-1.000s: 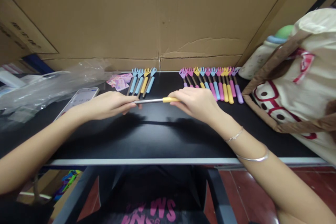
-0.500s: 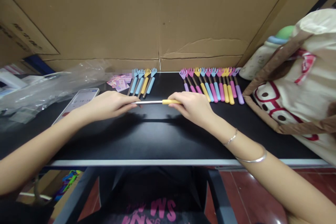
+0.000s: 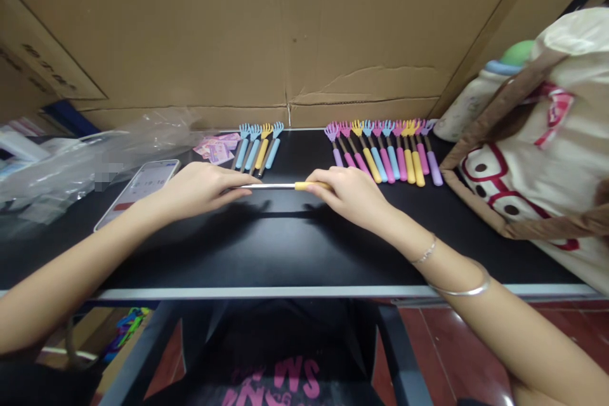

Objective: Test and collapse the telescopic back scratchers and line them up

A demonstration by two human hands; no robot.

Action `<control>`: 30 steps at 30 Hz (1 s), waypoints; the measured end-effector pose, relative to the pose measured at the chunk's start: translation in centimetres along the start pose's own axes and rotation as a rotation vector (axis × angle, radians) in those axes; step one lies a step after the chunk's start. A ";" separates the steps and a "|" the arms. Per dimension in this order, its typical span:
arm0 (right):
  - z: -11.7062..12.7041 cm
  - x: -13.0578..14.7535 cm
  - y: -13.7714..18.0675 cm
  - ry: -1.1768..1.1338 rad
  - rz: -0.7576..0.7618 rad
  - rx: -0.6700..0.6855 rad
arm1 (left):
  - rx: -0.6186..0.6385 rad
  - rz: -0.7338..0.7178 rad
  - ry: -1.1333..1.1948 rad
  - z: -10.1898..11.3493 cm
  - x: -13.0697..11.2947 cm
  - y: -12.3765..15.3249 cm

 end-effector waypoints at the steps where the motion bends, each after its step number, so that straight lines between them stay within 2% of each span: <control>1: 0.2 0.0 0.0 -0.018 -0.018 0.001 | 0.000 0.004 -0.004 0.1 0.0 0.0; 4: 0.9 -0.4 0.2 -0.108 -0.060 0.029 | 0.000 0.005 0.014 0.4 0.2 0.1; 7: 1.4 -1.0 0.1 -0.270 -0.035 0.099 | 0.006 0.000 0.107 0.6 0.5 0.2; 12: 1.3 -1.3 -0.2 -0.498 -0.059 0.186 | 0.035 0.007 0.219 0.7 0.7 0.1; 20: 0.7 -0.9 -0.3 -0.598 -0.048 0.142 | -0.040 0.086 0.145 0.9 0.7 0.4; 30: 0.8 -0.6 -0.2 -0.455 -0.015 0.196 | -0.045 0.065 0.089 0.6 0.4 0.3</control>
Point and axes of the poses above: each hand's wrist, its own y-axis away from the middle knuckle, its own z-axis out of the back of the hand, x = y × z, the point moved 2 cm from there along -y, towards the middle knuckle, and after that the axes turned 8 degrees about x, right-handed, at the moved point
